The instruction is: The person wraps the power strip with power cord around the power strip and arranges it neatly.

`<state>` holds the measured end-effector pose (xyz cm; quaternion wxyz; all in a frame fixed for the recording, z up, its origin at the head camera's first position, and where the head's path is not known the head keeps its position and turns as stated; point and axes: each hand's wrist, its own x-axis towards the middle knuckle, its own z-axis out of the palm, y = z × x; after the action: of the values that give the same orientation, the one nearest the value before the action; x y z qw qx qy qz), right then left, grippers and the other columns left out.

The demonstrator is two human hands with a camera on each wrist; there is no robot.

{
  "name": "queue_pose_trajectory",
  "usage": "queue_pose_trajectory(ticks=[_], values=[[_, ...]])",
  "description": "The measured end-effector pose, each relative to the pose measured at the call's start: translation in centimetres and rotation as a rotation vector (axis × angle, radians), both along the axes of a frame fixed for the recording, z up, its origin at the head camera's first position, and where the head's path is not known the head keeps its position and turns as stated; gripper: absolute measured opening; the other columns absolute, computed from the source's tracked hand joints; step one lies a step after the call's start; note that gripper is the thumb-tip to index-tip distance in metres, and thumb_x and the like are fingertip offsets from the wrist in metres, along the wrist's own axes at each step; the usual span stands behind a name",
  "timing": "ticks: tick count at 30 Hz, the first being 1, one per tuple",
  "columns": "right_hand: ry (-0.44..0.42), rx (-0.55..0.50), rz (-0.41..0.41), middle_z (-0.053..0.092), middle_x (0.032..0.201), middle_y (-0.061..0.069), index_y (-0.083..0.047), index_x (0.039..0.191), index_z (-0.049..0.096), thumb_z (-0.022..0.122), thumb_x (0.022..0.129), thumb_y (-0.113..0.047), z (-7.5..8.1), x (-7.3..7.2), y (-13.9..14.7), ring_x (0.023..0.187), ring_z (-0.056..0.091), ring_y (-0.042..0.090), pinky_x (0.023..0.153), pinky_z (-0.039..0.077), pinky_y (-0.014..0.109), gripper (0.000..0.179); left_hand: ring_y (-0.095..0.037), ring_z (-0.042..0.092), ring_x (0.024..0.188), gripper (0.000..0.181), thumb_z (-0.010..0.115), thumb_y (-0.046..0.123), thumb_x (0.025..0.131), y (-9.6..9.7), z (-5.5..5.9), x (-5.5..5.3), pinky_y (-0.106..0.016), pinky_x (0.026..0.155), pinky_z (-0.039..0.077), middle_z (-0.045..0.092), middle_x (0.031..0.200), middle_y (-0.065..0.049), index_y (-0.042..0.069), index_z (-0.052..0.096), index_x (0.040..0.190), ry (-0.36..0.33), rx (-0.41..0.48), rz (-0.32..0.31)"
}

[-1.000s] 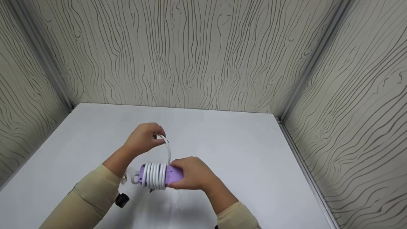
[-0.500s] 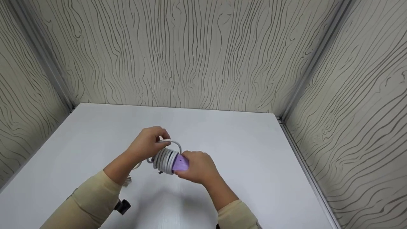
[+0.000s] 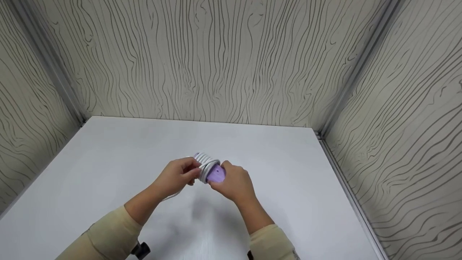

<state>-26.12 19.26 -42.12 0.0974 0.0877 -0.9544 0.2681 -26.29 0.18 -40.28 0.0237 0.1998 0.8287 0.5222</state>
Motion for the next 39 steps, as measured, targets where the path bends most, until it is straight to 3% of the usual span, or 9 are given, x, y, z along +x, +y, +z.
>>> queue_pose_trajectory(ticks=[5, 10, 16, 24, 33, 39], values=[[0.017, -0.003, -0.027, 0.063, 0.083, 0.000, -0.016, 0.096, 0.060, 0.075, 0.066, -0.047, 0.1, -0.4, 0.4, 0.071, 0.055, 0.017, 0.061, 0.048, 0.032, 0.045, -0.007, 0.057, 0.063, 0.004, 0.060, 0.014, 0.088, 0.6, -1.1, 0.8, -0.021, 0.059, 0.049, 0.060, 0.076, 0.002, 0.012, 0.057, 0.089, 0.005, 0.029, -0.053], [-0.025, -0.032, -0.062, 0.064, 0.090, 0.003, -0.015, 0.101, 0.060, 0.074, 0.066, -0.051, 0.4, -0.5, 0.8, 0.077, 0.057, 0.020, 0.066, 0.050, 0.037, 0.052, -0.005, 0.057, 0.065, 0.006, 0.059, 0.013, 0.089, 0.8, -2.2, 1.2, -0.019, 0.061, 0.050, 0.061, 0.077, 0.004, 0.011, 0.055, 0.093, 0.045, 0.033, -0.099], [-0.095, -0.115, -0.091, 0.065, 0.096, 0.003, -0.016, 0.104, 0.061, 0.073, 0.063, -0.058, 1.1, -0.5, 1.2, 0.084, 0.059, 0.023, 0.073, 0.051, 0.042, 0.060, -0.004, 0.058, 0.069, 0.005, 0.057, 0.020, 0.090, 0.4, -3.4, 0.9, -0.020, 0.064, 0.050, 0.061, 0.079, 0.006, 0.016, 0.056, 0.093, 0.080, 0.036, -0.147], [-0.148, -0.223, -0.074, 0.064, 0.097, 0.001, -0.018, 0.103, 0.062, 0.075, 0.062, -0.057, 1.8, -0.3, 1.3, 0.087, 0.058, 0.023, 0.075, 0.050, 0.043, 0.058, -0.001, 0.059, 0.072, 0.005, 0.058, 0.018, 0.090, 0.0, -4.6, 0.5, -0.017, 0.067, 0.050, 0.062, 0.079, 0.005, 0.014, 0.056, 0.092, 0.178, 0.017, -0.199], [-0.174, -0.268, 0.022, 0.063, 0.099, 0.001, -0.016, 0.104, 0.062, 0.077, 0.067, -0.040, 2.2, 0.1, 1.4, 0.088, 0.057, 0.022, 0.076, 0.048, 0.042, 0.046, -0.003, 0.058, 0.081, 0.007, 0.059, 0.017, 0.089, -0.3, -5.2, -0.2, -0.016, 0.071, 0.049, 0.062, 0.087, 0.003, 0.010, 0.058, 0.090, 0.342, 0.011, -0.256], [-0.144, -0.256, 0.184, 0.062, 0.104, 0.000, -0.018, 0.114, 0.058, 0.077, 0.070, -0.031, 2.6, 0.3, 2.2, 0.090, 0.056, 0.021, 0.077, 0.048, 0.041, 0.050, -0.008, 0.056, 0.087, 0.008, 0.060, 0.016, 0.088, -0.4, -5.2, -0.2, -0.017, 0.076, 0.048, 0.059, 0.088, -0.001, 0.008, 0.059, 0.090, 0.394, 0.054, -0.287]])
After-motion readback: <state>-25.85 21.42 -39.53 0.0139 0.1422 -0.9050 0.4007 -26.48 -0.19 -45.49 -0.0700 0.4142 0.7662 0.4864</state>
